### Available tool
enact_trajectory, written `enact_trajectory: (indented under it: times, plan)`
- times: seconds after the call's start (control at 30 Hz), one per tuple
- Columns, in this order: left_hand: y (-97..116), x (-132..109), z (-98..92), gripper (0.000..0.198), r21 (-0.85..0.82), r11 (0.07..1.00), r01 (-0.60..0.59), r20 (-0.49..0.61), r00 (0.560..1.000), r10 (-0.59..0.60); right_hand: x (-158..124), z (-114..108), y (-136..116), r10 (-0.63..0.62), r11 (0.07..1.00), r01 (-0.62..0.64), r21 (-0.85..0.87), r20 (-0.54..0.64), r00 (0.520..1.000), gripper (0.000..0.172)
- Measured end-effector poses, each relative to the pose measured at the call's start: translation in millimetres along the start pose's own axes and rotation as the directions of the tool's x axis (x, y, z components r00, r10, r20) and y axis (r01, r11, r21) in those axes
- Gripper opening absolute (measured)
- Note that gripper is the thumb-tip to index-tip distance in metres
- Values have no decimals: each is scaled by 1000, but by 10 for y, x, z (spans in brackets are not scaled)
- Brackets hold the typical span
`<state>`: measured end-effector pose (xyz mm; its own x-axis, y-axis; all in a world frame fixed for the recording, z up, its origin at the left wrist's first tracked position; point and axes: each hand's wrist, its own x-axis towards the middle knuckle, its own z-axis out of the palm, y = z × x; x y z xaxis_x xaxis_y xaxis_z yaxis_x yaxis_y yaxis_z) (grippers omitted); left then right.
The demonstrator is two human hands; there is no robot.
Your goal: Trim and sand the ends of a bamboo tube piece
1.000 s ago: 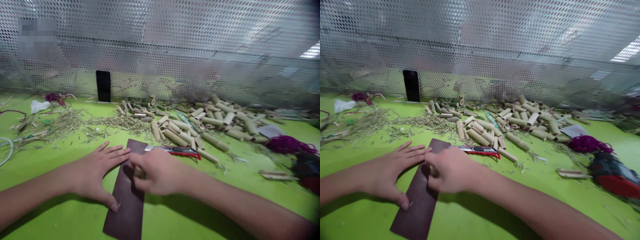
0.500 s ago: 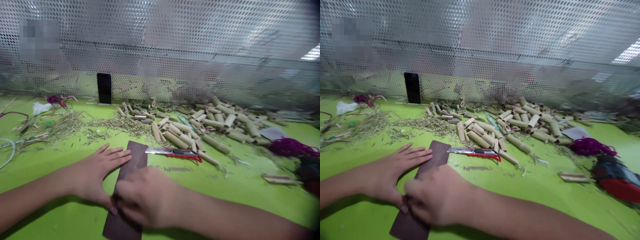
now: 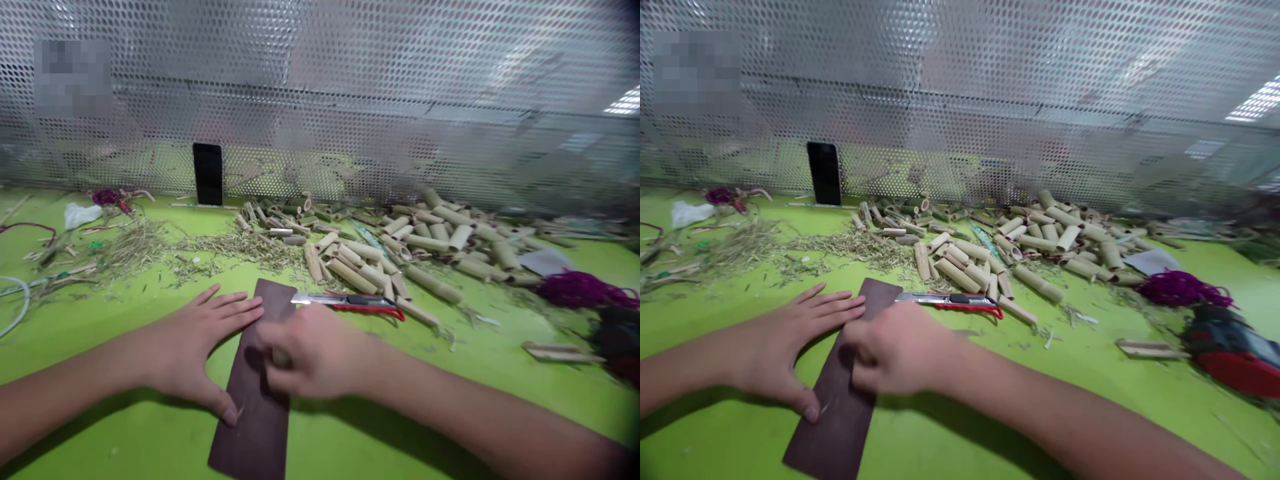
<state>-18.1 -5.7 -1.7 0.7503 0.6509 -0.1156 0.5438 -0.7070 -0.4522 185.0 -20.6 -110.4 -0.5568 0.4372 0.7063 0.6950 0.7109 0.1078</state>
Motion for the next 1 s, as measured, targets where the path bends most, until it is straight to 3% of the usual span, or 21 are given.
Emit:
enact_trajectory:
  times: [0.07,0.2,0.23,0.3,0.4,0.57,0.7,0.77,0.87,0.93,1.0]
  plan:
    - [3,3,-3,121,5,1000,9,1,1000,-9,13,7,2,94,994,-98,-55,-65,993,13]
    - [-1,2,-4,119,12,1000,-4,3,1000,4,-18,11,-75,-182,982,180,47,46,982,16]
    - [-1,-1,-3,119,10,1000,-5,4,1000,5,-27,-2,-78,-196,980,192,61,80,977,16]
    - [-1,-7,0,120,6,1000,0,10,1000,0,-31,-37,-56,-90,996,89,18,91,992,14]
    - [4,-9,6,120,14,1000,13,7,1000,-13,-17,-64,-34,99,992,-98,-74,6,995,17]
    - [-4,-4,17,120,14,1000,1,-4,1000,-1,-27,-37,-48,-165,986,161,49,96,982,14]
    - [-28,-9,39,118,23,1000,-2,-13,1000,3,1,-30,21,86,995,-86,-56,-12,996,17]
    - [-40,-9,52,118,29,999,-14,-26,1000,15,3,-28,-2,49,998,-51,-49,-45,998,20]
    - [-44,-9,59,121,31,999,-31,-39,999,32,-16,-57,-60,-123,991,119,57,80,989,17]
    - [-33,-12,53,125,25,999,-21,-28,999,22,-18,-93,-55,-53,998,48,31,147,988,17]
    - [-18,-15,41,127,20,1000,-1,-10,1000,2,-6,-109,-36,112,992,-105,-72,101,989,19]
